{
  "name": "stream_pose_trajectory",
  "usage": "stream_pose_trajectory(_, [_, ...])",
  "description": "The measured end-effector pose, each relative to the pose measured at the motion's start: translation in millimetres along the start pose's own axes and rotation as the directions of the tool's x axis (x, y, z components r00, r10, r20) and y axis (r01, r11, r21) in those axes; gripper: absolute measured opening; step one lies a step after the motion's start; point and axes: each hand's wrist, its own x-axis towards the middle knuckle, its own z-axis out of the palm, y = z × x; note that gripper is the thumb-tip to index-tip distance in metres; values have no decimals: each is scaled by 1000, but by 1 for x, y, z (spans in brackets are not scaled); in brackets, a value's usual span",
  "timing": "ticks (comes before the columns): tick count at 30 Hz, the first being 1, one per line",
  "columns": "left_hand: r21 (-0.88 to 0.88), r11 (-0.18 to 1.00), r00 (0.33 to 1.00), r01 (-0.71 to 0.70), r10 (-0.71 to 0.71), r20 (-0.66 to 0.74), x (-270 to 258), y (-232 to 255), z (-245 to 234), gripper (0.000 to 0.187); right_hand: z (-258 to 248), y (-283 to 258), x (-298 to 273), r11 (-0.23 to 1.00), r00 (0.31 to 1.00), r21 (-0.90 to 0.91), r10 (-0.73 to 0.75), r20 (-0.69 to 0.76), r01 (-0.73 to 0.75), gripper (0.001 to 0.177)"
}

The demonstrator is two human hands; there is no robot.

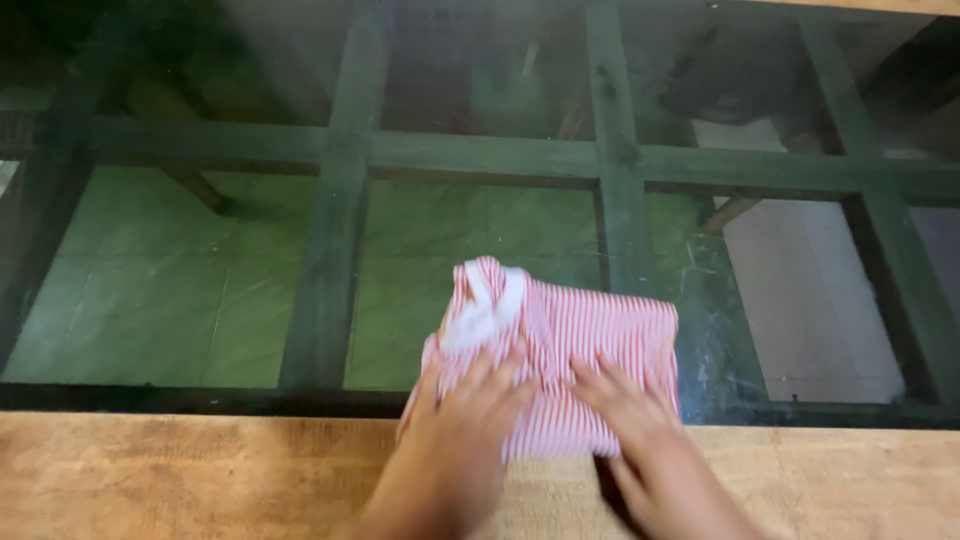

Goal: Folding a red and white striped shirt on a glass table.

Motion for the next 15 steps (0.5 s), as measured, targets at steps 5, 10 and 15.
stream_pose_trajectory(5, [-33,999,1000,4,-5,-18,64,-40,-3,80,-26,23,76,994,990,74,-65,-125,75,71])
stream_pose_trajectory(10, [-111,983,989,149,-146,39,88,-42,-10,92,-32,28,108,995,984,38,-87,-153,93,65])
stream_pose_trajectory(15, [-1,990,990,140,-140,-16,56,-32,8,77,-22,7,72,1000,985,16,21,-173,-18,68])
